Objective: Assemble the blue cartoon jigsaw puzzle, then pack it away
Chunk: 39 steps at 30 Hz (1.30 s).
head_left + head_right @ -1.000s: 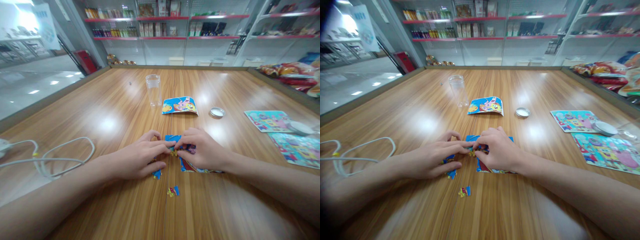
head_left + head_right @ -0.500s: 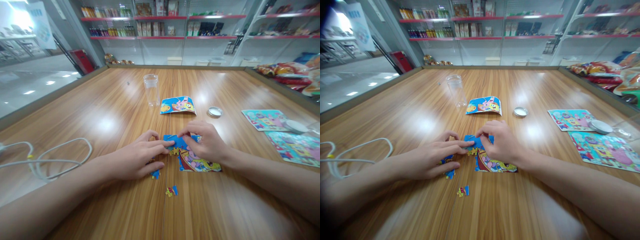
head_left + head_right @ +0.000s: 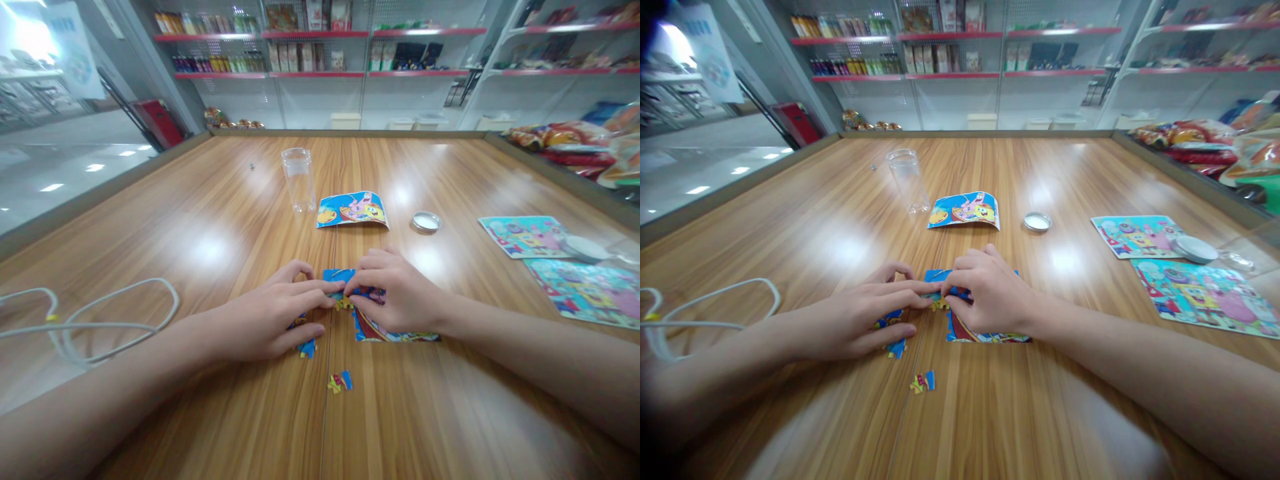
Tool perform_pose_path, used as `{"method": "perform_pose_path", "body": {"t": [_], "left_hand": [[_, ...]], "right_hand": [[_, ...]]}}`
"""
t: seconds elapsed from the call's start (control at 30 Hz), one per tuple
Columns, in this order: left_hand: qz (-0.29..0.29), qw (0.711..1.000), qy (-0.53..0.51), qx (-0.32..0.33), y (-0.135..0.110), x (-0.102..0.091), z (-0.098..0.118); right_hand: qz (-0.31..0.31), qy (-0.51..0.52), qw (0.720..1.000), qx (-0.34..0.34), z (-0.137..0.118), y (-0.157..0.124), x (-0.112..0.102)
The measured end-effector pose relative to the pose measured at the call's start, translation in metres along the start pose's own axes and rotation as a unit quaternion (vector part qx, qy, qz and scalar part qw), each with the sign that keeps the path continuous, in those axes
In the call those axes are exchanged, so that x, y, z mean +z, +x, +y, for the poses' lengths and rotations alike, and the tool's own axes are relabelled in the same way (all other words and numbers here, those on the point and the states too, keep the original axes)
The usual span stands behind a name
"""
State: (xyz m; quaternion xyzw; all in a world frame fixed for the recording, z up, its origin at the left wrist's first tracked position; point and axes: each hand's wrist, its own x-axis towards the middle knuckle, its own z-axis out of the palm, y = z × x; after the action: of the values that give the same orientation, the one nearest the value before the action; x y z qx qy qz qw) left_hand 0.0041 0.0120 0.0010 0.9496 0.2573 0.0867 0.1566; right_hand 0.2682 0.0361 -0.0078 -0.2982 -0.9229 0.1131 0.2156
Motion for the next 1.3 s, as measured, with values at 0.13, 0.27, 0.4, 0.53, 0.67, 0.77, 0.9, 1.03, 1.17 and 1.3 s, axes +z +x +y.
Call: {"method": "perform_pose_path", "body": {"t": [0.13, 0.27, 0.4, 0.53, 0.67, 0.77, 0.9, 1.03, 1.17, 1.3], "left_hand": [[0.005, 1.0, -0.006, 0.0, 0.0, 0.0, 0.0], [0.002, 1.0, -0.01, -0.003, 0.001, -0.001, 0.001], [0.001, 1.0, -0.02, -0.006, 0.001, -0.001, 0.001], [0.005, 0.999, -0.041, -0.004, 0.002, -0.002, 0.0], [0.015, 1.0, -0.026, 0.003, 0.002, -0.002, 0.0], [0.035, 0.999, 0.006, 0.006, 0.002, -0.007, -0.002], [0.077, 0.996, 0.036, -0.012, -0.002, -0.022, -0.004], [0.047, 0.999, 0.014, 0.016, -0.006, -0.034, 0.0], [-0.027, 0.999, -0.011, 0.036, -0.004, -0.03, 0.009], [-0.042, 0.998, -0.031, 0.023, -0.002, -0.025, 0.013]], "right_hand": [[-0.013, 0.001, 1.0, 0.011, -0.004, 0.001, 0.0], [-0.016, 0.019, 1.0, 0.004, -0.006, 0.001, -0.002], [0.006, 0.083, 0.996, 0.01, -0.01, 0.001, -0.002], [0.013, 0.154, 0.988, 0.03, -0.025, 0.0, 0.001], [0.007, 0.155, 0.987, 0.036, -0.037, -0.003, 0.008], [-0.007, 0.112, 0.993, 0.029, -0.037, -0.003, 0.011], [-0.015, 0.085, 0.996, 0.024, -0.034, -0.004, 0.01], [0.042, 0.097, 0.994, 0.022, -0.031, -0.003, 0.006], [0.113, 0.097, 0.988, 0.046, -0.025, -0.001, 0.004], [0.141, 0.094, 0.984, 0.057, -0.019, 0.0, 0.003]]}}
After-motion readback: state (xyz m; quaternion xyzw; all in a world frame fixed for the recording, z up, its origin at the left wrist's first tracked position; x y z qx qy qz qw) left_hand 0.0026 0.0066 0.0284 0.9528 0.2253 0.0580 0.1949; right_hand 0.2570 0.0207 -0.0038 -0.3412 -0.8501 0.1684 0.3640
